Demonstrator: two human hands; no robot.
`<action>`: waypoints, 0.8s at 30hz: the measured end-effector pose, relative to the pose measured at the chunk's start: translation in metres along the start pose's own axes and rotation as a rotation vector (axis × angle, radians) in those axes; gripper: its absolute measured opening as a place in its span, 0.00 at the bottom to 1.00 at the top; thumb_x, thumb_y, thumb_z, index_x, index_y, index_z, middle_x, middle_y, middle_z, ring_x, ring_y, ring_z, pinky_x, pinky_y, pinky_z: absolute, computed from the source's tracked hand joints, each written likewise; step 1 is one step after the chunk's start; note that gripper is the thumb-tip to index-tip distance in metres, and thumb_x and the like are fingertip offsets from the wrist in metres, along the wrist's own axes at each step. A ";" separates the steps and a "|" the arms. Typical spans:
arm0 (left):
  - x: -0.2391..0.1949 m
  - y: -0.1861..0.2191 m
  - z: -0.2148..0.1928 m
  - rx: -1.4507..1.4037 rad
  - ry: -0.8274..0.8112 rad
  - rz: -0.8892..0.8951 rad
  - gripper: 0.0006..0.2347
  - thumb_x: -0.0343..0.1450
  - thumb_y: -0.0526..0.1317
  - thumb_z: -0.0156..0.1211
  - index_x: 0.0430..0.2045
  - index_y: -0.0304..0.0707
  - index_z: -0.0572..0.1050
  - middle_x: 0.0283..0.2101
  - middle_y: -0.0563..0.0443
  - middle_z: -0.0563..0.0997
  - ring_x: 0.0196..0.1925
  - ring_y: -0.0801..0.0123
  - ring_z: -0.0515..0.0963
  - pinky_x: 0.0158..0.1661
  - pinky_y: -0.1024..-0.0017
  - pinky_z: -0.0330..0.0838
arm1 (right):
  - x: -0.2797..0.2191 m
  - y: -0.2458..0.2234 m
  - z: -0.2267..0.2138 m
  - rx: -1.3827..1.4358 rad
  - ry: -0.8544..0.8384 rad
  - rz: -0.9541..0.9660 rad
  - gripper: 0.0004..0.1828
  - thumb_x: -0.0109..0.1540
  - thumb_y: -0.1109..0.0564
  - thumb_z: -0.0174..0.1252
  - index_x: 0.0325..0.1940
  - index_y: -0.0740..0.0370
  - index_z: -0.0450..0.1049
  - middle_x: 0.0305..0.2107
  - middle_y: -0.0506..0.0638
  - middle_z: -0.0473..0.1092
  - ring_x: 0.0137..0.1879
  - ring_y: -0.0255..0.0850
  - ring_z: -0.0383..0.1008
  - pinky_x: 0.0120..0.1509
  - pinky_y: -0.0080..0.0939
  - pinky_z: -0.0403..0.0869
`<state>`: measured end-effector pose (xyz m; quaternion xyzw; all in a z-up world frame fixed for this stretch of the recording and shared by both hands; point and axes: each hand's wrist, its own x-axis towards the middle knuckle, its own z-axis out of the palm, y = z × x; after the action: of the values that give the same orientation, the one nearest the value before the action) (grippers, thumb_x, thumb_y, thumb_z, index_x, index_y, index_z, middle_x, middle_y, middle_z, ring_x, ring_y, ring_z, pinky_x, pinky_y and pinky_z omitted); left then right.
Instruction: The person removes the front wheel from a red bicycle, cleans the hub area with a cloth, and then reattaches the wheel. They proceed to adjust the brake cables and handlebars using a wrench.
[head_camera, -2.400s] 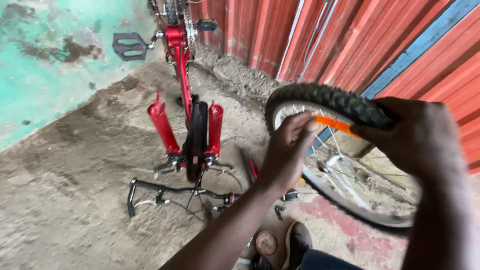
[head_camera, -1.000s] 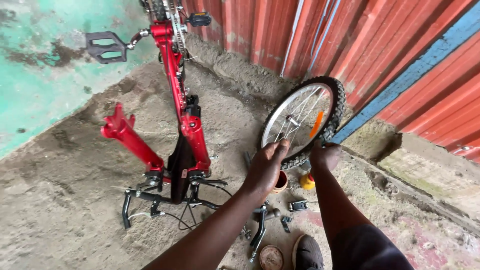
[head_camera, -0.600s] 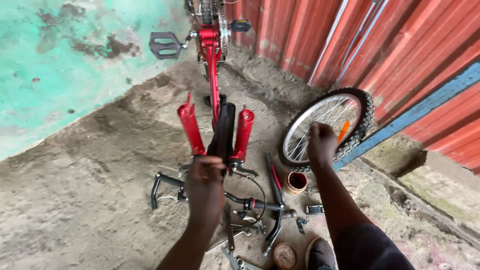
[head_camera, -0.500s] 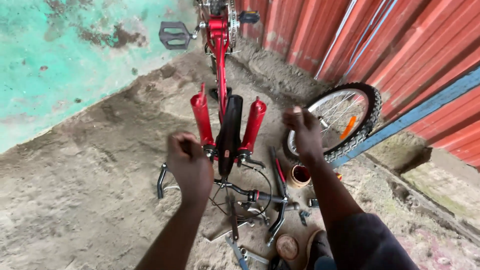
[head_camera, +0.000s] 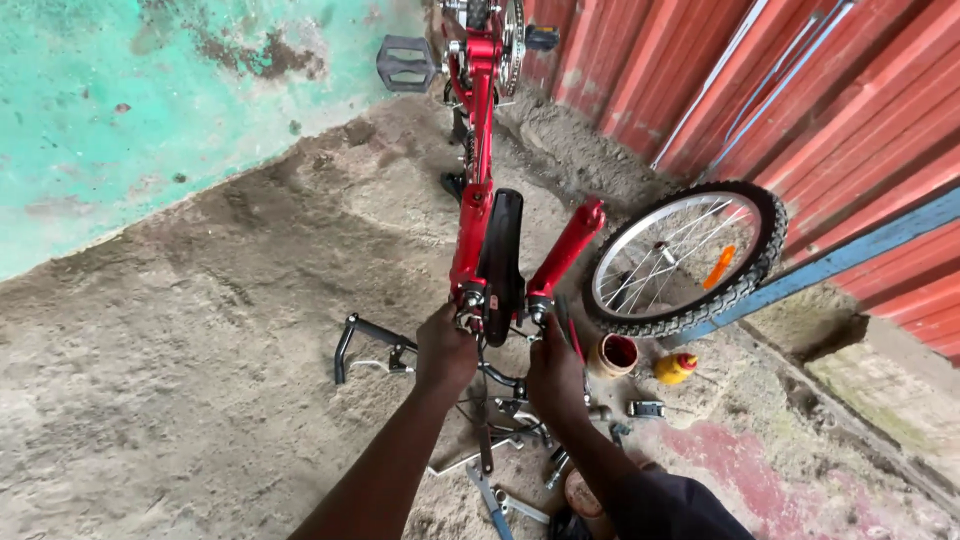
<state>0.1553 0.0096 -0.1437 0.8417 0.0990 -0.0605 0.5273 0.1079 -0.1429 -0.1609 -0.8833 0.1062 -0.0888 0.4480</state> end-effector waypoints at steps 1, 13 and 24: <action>0.003 0.003 -0.002 -0.029 -0.044 -0.025 0.23 0.72 0.33 0.43 0.65 0.34 0.68 0.61 0.29 0.75 0.59 0.37 0.78 0.48 0.50 0.80 | 0.004 0.002 -0.003 0.020 0.011 -0.003 0.28 0.64 0.57 0.51 0.69 0.69 0.66 0.50 0.77 0.73 0.59 0.74 0.71 0.62 0.72 0.71; 0.030 -0.051 0.001 0.842 -0.028 0.059 0.25 0.69 0.42 0.67 0.55 0.26 0.65 0.56 0.32 0.67 0.63 0.41 0.69 0.52 0.52 0.79 | 0.002 0.175 0.051 -0.104 -0.141 0.276 0.18 0.65 0.42 0.55 0.48 0.57 0.76 0.28 0.55 0.77 0.40 0.54 0.81 0.46 0.55 0.78; 0.006 -0.141 0.123 -0.023 -0.203 -0.027 0.15 0.75 0.45 0.50 0.48 0.42 0.82 0.45 0.39 0.85 0.49 0.48 0.85 0.44 0.53 0.80 | 0.004 0.168 0.039 0.214 0.090 0.098 0.31 0.75 0.38 0.33 0.45 0.61 0.76 0.20 0.56 0.66 0.30 0.54 0.72 0.41 0.53 0.72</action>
<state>0.1294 -0.0405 -0.3222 0.8236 0.0573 -0.1515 0.5436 0.1029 -0.2108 -0.3197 -0.8194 0.1594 -0.1171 0.5381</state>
